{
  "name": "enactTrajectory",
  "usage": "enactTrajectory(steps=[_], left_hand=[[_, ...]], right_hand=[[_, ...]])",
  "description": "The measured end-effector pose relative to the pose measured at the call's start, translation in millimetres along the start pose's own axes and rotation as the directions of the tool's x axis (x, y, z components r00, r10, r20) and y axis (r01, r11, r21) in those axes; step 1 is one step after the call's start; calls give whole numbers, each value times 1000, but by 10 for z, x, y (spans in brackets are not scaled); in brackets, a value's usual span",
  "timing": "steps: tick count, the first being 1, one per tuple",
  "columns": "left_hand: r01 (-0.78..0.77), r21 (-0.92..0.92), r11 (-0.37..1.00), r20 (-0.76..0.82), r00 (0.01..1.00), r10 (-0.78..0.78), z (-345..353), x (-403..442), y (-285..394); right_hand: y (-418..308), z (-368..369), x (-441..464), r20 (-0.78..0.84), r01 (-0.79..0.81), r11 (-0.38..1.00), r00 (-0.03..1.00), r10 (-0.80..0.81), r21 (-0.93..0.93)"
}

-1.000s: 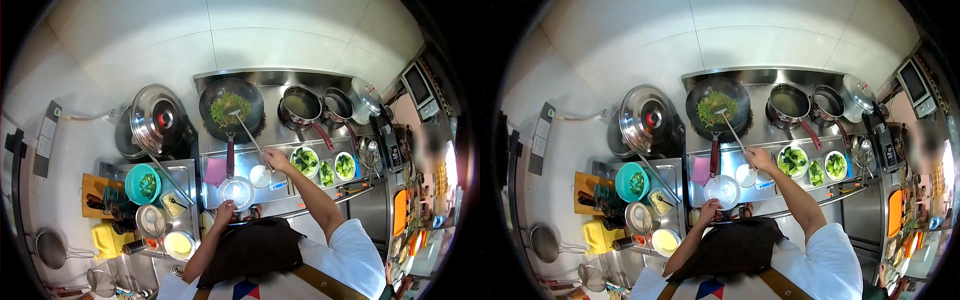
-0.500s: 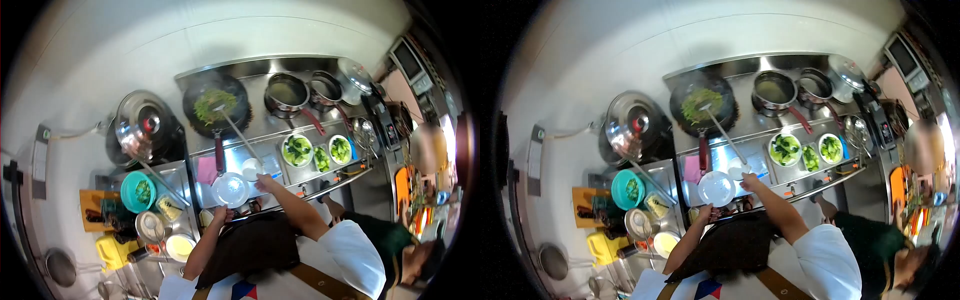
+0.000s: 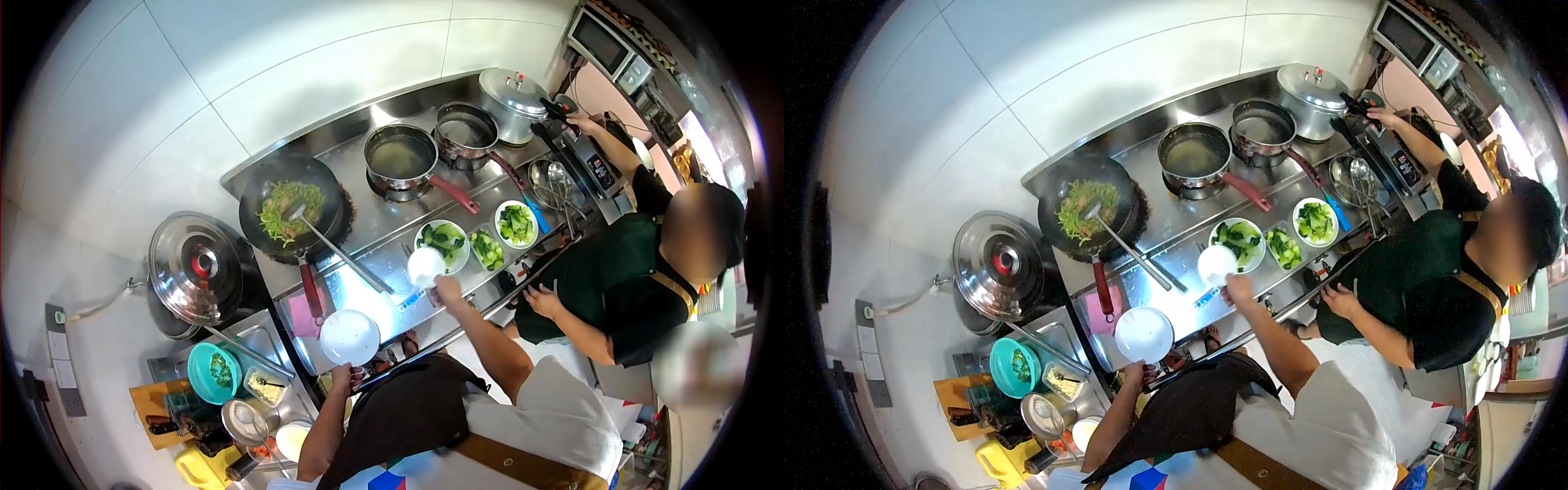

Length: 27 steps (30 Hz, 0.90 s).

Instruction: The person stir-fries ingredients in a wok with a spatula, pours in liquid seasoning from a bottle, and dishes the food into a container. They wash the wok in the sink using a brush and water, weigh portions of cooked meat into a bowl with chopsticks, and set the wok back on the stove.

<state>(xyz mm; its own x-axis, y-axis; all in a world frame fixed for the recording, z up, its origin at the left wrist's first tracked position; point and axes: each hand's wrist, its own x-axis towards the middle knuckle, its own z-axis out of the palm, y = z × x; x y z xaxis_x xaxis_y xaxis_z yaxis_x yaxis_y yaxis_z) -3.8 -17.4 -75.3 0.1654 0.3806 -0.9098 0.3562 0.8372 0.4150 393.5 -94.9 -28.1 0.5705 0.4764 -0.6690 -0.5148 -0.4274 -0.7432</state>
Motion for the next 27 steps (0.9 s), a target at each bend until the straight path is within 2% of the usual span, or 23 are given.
enactTrajectory(steps=[1,3,5,6,7,10,11,12,13,14,15,16,17,18,19,22,27], left_hand=[[-12,19,1000,-9,1000,12,13,9,6],[-15,24,1000,-16,1000,15,37,11,18],[-9,16,1000,-9,1000,9,27,58,8],[-2,2,1000,2,1000,2,5,130,-16],[7,-17,1000,11,1000,-7,-2,165,-52],[25,13,1000,-17,1000,-25,111,61,47],[48,30,998,-25,999,-47,148,-5,108],[31,7,999,-45,999,-31,193,-48,132],[18,3,1000,-48,999,-18,207,-31,124],[8,3,1000,-48,999,-8,219,-14,110],[18,-3,1000,-46,999,-18,240,-37,139],[6,-10,1000,-59,998,-7,248,-100,179],[15,1,1000,-60,998,-15,244,-88,172],[24,13,1000,-58,998,-23,241,-64,161],[9,20,1000,-77,997,-7,250,-67,156],[-16,20,1000,-110,994,18,244,-38,113],[-59,-63,996,-133,990,50,193,39,141]], right_hand=[[-121,-136,151,-139,31,996,989,-42,-79],[-328,-479,450,-236,110,989,963,-130,-96],[-671,-671,626,-374,97,989,918,-133,-115],[-630,-822,973,-354,162,986,925,-138,39],[-784,-876,1072,-385,133,983,920,-74,127],[-814,-1189,1744,-332,124,991,938,-100,52],[-774,-1264,1985,-304,126,987,941,-150,-96],[-685,-1365,2240,-232,168,871,925,-301,-462],[-597,-1457,2468,-118,161,521,879,-461,-838],[-475,-1552,2675,4,122,175,830,-558,-977],[-552,-1480,2626,-142,137,530,881,-452,-837],[-633,-1406,2570,-282,115,809,901,-329,-577],[-696,-1332,2551,-346,59,970,928,-140,-234],[-734,-1266,2573,-339,-20,990,938,67,140],[-775,-1245,2497,-311,-45,958,941,136,283],[-811,-1212,2252,-274,-26,942,954,124,333],[-469,-807,1552,-224,-15,978,973,63,210]])
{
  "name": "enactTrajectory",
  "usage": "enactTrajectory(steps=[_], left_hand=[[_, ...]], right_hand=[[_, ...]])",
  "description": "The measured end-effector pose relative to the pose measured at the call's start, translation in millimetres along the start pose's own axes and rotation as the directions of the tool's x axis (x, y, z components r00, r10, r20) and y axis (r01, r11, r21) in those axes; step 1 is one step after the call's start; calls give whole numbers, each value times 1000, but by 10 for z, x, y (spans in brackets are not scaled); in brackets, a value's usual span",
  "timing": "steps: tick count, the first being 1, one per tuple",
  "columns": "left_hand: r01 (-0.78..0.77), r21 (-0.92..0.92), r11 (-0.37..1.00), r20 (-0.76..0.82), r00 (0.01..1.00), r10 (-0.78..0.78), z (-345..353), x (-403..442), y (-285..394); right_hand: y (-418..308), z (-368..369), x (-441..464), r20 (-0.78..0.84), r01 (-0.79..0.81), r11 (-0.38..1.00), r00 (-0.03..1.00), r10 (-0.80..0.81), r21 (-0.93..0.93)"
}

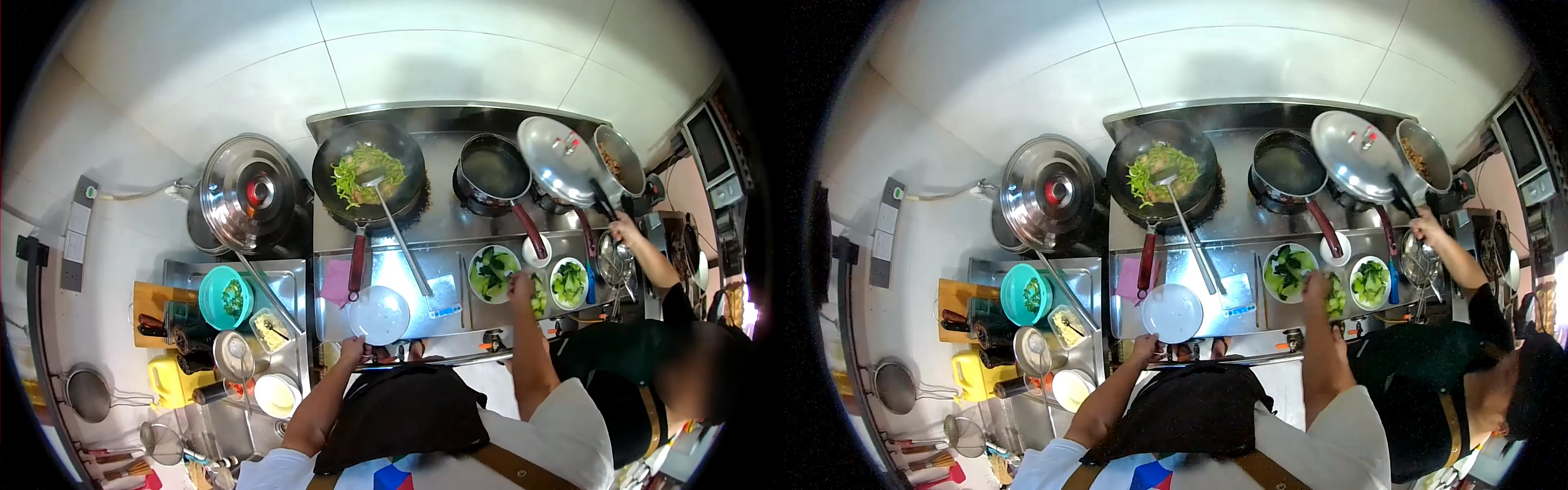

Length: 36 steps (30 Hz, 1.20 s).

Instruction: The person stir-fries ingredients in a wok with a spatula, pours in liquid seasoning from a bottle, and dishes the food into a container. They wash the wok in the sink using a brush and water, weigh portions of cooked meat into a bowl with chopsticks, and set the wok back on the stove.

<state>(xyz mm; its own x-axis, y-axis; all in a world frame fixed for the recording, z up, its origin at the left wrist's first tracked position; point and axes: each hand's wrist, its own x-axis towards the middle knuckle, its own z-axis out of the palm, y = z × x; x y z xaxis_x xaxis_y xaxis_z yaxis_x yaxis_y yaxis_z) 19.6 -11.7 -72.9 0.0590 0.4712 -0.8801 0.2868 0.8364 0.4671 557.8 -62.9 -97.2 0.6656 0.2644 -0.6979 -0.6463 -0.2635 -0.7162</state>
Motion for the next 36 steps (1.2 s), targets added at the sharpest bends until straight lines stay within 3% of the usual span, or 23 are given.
enactTrajectory(steps=[4,6,11,14,16,17,18,19,21,23,25,26,27,29,30,31,32,33,34,35,36], left_hand=[[-12,-5,1000,-67,998,12,-13,-68,56],[-40,7,999,-71,997,40,-80,-16,37],[-139,-110,984,-86,988,130,-197,-18,-69],[-183,-153,971,-76,982,173,-258,-130,-122],[-174,-280,944,-49,985,167,-302,-117,-242],[-191,-258,947,-43,982,186,-345,-72,-341],[-207,-236,949,-40,978,204,-385,-79,-390],[-221,-215,951,-39,975,217,-433,-90,-458],[-205,-330,921,6,976,219,-457,-214,-499],[-240,-305,921,-12,969,248,-500,-422,-421],[-499,-348,793,-98,861,499,-580,-444,-525],[-598,-237,765,-198,801,565,-692,-566,-463],[-670,-109,734,-271,731,627,-811,-775,-348],[-735,-162,659,-414,657,631,-1070,-1274,-57],[-766,-18,642,-537,549,640,-1166,-1313,-85],[-805,-26,593,-613,482,627,-1366,-1503,0],[-803,127,582,-711,335,618,-1566,-1743,61],[-854,-46,518,-758,367,539,-1799,-1850,50],[-923,43,381,-840,173,514,-2003,-1928,88],[-938,55,342,-875,120,470,-2250,-2117,138],[-942,160,296,-903,-18,430,-2541,-2040,42]], right_hand=[[15,593,-1474,298,-4,978,952,68,-209],[5,899,-1830,516,81,951,852,88,-297],[-85,1884,-2239,739,374,837,671,54,-400],[-19,2266,-2385,777,760,353,617,-125,-546],[154,2377,-2421,810,808,259,571,-129,-529],[250,2431,-2439,829,831,211,545,-127,-514],[204,2441,-2647,814,740,416,581,3,-529],[256,2513,-2688,812,715,464,584,14,-523],[329,2490,-2580,794,734,443,603,-77,-515],[299,2371,-2315,787,756,393,605,-115,-524],[-71,2308,-2510,749,725,270,663,-21,-634],[120,2258,-1992,779,767,375,606,-161,-520],[-35,2250,-2171,754,744,357,642,-142,-566],[-241,2188,-2175,836,794,342,548,-44,-502],[-315,2106,-2256,831,782,368,555,-44,-503],[-351,2096,-2346,814,757,384,580,-25,-528],[-336,2091,-2352,813,747,402,583,-14,-529],[-334,2088,-2296,809,736,420,588,-8,-531],[-319,2117,-2339,800,732,422,600,-25,-536],[-294,2118,-2387,788,726,425,614,-45,-541],[-289,2118,-2434,776,721,427,627,-67,-546]])
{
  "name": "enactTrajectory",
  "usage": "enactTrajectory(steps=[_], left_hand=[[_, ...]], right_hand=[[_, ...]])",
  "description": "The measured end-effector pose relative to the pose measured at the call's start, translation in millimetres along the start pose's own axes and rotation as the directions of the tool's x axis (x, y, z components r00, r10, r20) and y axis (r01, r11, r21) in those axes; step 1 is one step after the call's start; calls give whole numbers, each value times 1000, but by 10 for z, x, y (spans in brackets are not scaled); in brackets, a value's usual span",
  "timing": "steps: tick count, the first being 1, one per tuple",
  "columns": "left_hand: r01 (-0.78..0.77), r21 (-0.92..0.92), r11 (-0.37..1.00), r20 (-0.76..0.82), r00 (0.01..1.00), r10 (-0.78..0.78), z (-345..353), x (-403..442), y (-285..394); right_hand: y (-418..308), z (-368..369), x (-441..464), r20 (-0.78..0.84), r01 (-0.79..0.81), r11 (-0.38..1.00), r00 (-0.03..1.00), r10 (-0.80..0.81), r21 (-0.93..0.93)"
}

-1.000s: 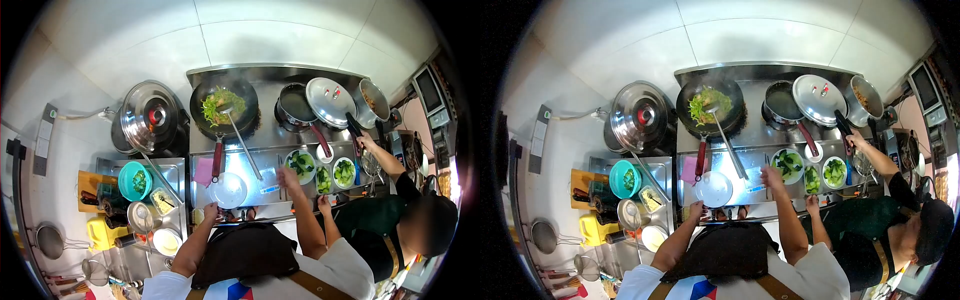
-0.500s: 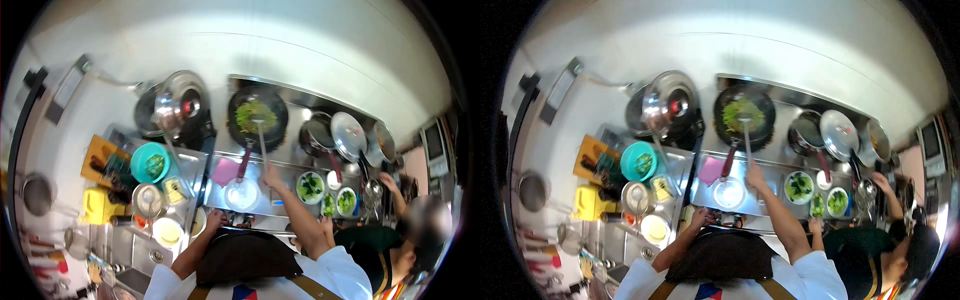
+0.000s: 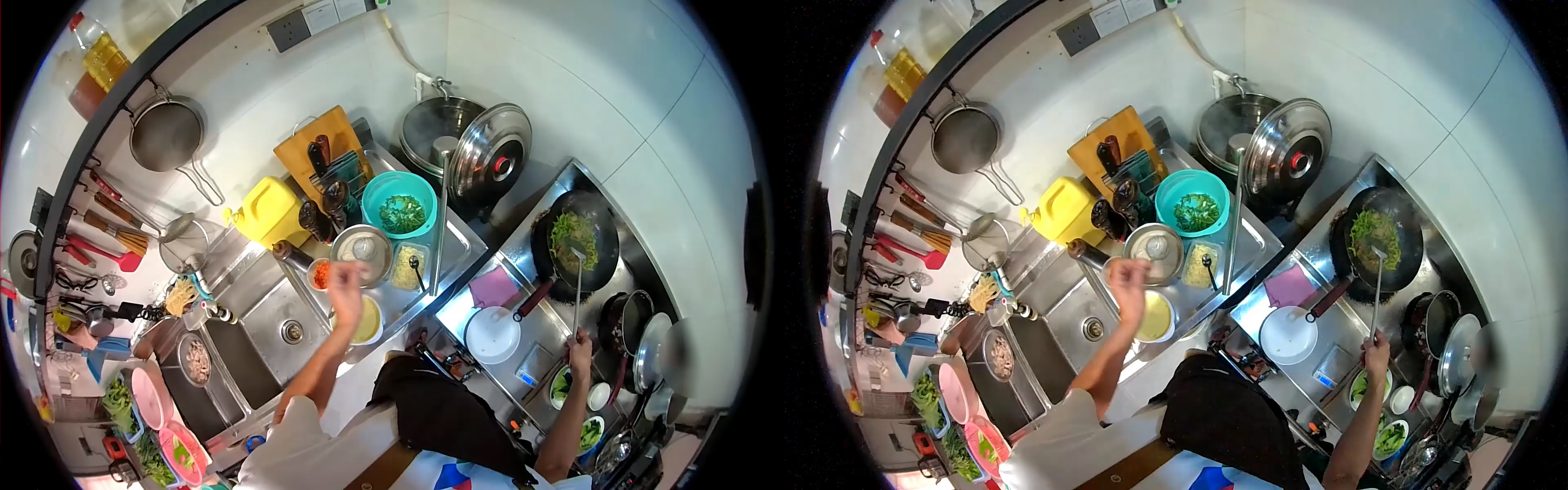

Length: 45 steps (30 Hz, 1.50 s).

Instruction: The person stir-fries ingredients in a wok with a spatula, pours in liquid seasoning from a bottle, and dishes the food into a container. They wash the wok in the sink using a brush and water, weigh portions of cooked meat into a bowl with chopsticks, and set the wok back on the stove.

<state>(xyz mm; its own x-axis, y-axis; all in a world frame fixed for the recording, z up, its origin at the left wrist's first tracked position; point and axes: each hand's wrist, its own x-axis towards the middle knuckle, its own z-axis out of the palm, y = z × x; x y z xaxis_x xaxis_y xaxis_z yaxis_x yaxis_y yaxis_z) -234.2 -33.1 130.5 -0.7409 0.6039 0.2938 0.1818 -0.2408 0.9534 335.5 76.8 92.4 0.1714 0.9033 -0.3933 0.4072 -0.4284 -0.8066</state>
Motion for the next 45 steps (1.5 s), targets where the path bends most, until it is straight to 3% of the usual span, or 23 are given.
enactTrajectory(steps=[2,3,6,9,10,11,12,13,15,17,19,21,25,30,33,36,39,42,45], left_hand=[[168,36,985,-170,972,-160,-295,340,-98],[191,-31,981,-215,957,-193,-401,474,-212],[282,82,956,-149,952,-268,-639,752,-769],[248,177,952,-9,968,-251,-636,897,-1419],[233,291,928,15,969,-248,-652,1021,-1574],[203,394,896,55,968,-244,-590,1154,-1709],[143,406,903,43,984,-175,-453,1240,-1687],[81,414,907,32,994,-104,-339,1314,-1666],[141,344,928,-4,989,-149,-251,1527,-1939],[136,571,810,-144,987,-64,-28,1510,-1723],[92,610,787,-151,989,2,8,1552,-1686],[261,680,685,-254,960,-113,48,1545,-1598],[169,715,678,-223,975,-8,75,1504,-1536],[-60,641,765,-62,990,129,71,1390,-1268],[-60,581,811,-85,987,134,115,1382,-1085],[-118,488,865,-118,973,200,160,1413,-891],[-103,407,908,-163,970,183,123,1408,-676],[-25,355,934,-276,952,131,174,1493,-555],[-50,118,992,-316,945,86,528,1279,169]], right_hand=[[-97,4,-46,-17,14,999,1000,-15,-50],[-124,10,-71,-28,18,997,999,-20,-71],[308,-234,244,-148,165,892,958,-246,-420],[-563,-342,-330,-3,303,848,941,-338,-435],[-588,-387,-359,21,338,768,921,-390,-544],[-728,-420,-437,78,280,664,945,-317,-693],[-418,-428,-325,90,385,523,860,-503,-761],[-226,-402,-140,98,303,475,908,-408,-826],[-338,-173,0,-9,222,565,926,-376,-794],[-502,-101,44,-73,167,697,951,-301,-698],[-652,-1,-46,-176,102,735,940,-291,-670],[-807,21,-61,-205,55,768,949,-238,-638],[-606,-43,148,-107,3,675,987,-121,-738],[-900,-407,-352,-108,75,635,963,-245,-769],[-936,-434,-497,-66,145,615,949,-307,-775],[-1013,-419,-614,-35,62,480,981,-192,-875],[-740,-384,-380,-108,2,497,975,-192,-868],[-545,-328,-337,-179,40,626,942,-283,-779],[-308,-110,-73,-189,-33,664,968,-165,-747]])
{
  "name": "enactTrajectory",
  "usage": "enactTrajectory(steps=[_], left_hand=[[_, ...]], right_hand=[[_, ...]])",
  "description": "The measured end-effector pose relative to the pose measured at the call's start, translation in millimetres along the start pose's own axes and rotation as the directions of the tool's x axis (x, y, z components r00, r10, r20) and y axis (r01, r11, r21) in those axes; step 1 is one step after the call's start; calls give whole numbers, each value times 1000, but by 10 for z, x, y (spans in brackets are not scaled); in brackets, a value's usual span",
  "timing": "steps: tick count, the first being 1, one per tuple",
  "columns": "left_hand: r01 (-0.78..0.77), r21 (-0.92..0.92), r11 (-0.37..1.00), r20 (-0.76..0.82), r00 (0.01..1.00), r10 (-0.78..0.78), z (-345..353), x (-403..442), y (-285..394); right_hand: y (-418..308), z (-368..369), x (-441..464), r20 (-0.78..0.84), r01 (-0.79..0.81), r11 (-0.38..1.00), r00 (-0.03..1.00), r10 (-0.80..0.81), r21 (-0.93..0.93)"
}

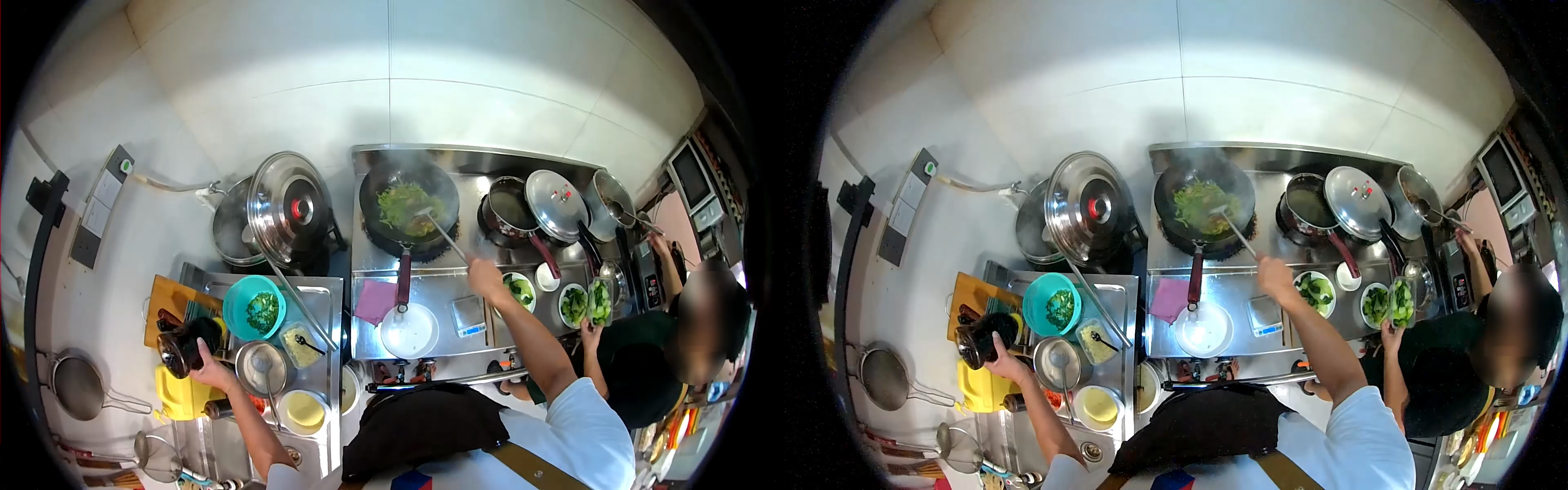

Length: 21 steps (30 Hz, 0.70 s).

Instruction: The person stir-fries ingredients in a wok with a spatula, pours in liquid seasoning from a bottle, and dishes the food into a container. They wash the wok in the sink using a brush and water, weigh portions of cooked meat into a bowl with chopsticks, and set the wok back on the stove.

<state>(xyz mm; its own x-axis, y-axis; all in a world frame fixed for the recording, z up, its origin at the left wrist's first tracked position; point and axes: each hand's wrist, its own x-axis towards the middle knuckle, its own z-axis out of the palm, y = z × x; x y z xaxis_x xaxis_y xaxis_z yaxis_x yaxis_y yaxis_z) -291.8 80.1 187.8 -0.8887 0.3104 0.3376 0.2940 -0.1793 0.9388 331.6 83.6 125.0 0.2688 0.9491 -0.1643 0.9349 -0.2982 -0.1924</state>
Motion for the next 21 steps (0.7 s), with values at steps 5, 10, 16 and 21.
enactTrajectory(steps=[5,10,16,21], left_hand=[[201,-462,864,207,971,-115,346,-266,358],[523,-500,690,461,836,-298,744,-787,385],[874,-356,329,759,477,-444,1306,-1582,418],[962,-190,198,838,264,-478,1570,-2190,851]], right_hand=[[-27,95,-136,-44,51,984,998,-44,171],[-53,230,-303,33,-85,992,996,82,98],[-129,210,-246,-131,66,996,989,-74,-63],[-1136,-470,-457,-144,226,475,969,-202,850]])
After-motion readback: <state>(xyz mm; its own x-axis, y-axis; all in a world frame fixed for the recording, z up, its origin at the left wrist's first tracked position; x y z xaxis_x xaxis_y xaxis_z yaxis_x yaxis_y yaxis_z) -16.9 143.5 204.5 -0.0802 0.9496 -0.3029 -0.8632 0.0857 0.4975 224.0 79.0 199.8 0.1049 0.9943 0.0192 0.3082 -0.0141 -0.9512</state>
